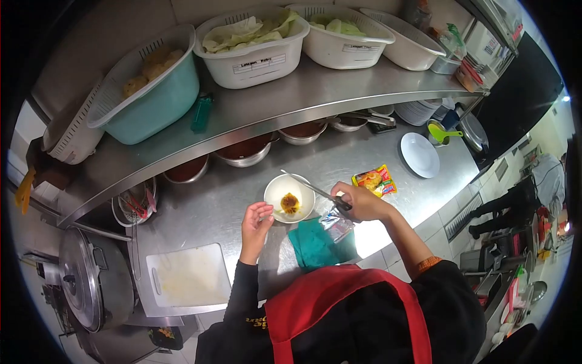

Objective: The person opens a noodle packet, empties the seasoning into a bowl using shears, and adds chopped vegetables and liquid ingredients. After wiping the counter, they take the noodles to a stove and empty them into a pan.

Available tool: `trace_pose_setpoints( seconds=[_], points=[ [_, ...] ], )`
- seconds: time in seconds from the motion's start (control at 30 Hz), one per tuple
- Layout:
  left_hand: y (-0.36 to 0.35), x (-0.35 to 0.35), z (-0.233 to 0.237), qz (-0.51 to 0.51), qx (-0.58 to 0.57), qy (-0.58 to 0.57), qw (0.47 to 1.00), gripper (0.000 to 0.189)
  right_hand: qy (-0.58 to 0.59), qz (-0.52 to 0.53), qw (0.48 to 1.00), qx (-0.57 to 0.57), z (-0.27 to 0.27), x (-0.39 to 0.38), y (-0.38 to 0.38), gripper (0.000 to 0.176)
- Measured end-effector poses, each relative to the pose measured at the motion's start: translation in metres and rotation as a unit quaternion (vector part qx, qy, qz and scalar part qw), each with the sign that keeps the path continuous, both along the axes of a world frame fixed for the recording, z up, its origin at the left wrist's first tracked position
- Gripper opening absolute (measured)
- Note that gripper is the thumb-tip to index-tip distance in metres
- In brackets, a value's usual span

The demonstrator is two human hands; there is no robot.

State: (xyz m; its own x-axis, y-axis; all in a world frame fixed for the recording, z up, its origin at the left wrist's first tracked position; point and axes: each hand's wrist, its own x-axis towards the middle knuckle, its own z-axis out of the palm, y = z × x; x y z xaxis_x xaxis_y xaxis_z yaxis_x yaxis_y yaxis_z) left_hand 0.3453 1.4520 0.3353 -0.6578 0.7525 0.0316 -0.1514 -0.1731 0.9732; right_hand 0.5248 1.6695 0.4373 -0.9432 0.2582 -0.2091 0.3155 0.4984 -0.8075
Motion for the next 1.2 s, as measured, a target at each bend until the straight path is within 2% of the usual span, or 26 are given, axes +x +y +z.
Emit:
trace_pose_setpoints(
  seconds=[0.03,0.1,0.13,0.17,0.27,0.3,0.4,0.47,0.53,0.6,0.63,0.73,0.9,1.13,1.2],
  points=[
    [0.003,0.005,0.0,-0.021,0.012,-0.014,1.0,0.04,-0.002,-0.013,0.996,0.089,0.004,-0.006,-0.006,0.031],
    [0.016,0.024,0.002,-0.064,0.035,-0.039,0.997,0.039,0.032,-0.024,0.991,0.131,-0.006,-0.018,-0.011,0.033],
    [0.025,0.036,-0.001,-0.093,0.048,-0.088,0.991,0.039,0.051,-0.029,0.986,0.154,-0.008,-0.025,-0.013,0.034],
    [0.035,0.048,-0.006,-0.12,0.061,-0.136,0.982,0.039,0.035,-0.003,0.996,0.083,0.005,-0.03,-0.019,0.035],
    [0.044,0.054,-0.006,-0.185,0.028,-0.234,0.954,0.037,0.009,0.009,0.998,0.064,0.011,-0.047,-0.029,0.035],
    [0.047,0.052,-0.004,-0.206,0.006,-0.258,0.944,0.036,0.036,-0.004,0.999,0.035,0.0,-0.051,-0.027,0.038],
    [0.05,0.038,-0.01,-0.161,-0.014,-0.248,0.955,0.033,0.097,-0.092,0.991,0.002,-0.016,-0.053,-0.025,0.043],
    [0.048,0.028,-0.003,-0.041,0.032,-0.306,0.951,0.022,0.095,-0.092,0.991,-0.026,-0.02,-0.041,-0.019,0.05],
    [0.048,0.015,0.001,0.055,0.071,-0.313,0.946,0.018,0.078,-0.07,0.993,-0.052,-0.03,-0.022,-0.011,0.053],
    [0.046,0.002,-0.007,0.068,0.084,-0.316,0.943,0.019,-0.01,-0.051,0.998,-0.042,-0.04,-0.002,-0.013,0.059],
    [0.045,-0.003,-0.011,0.073,0.09,-0.319,0.941,0.019,-0.061,-0.062,0.992,-0.095,-0.042,0.004,-0.02,0.061],
    [0.049,-0.006,-0.006,0.075,0.055,-0.329,0.94,0.02,-0.009,-0.049,0.992,-0.115,-0.063,0.013,-0.038,0.059],
    [0.061,0.006,-0.016,0.034,0.072,-0.324,0.943,0.024,0.018,-0.072,0.989,-0.13,-0.077,0.002,-0.05,0.054],
    [0.063,0.003,-0.022,0.026,0.024,-0.24,0.97,0.024,-0.014,-0.093,0.985,-0.144,-0.076,-0.005,-0.051,0.048],
    [0.063,0.003,-0.026,0.035,0.022,-0.251,0.967,0.023,-0.039,-0.096,0.986,-0.128,-0.072,-0.006,-0.052,0.047]
  ],
)
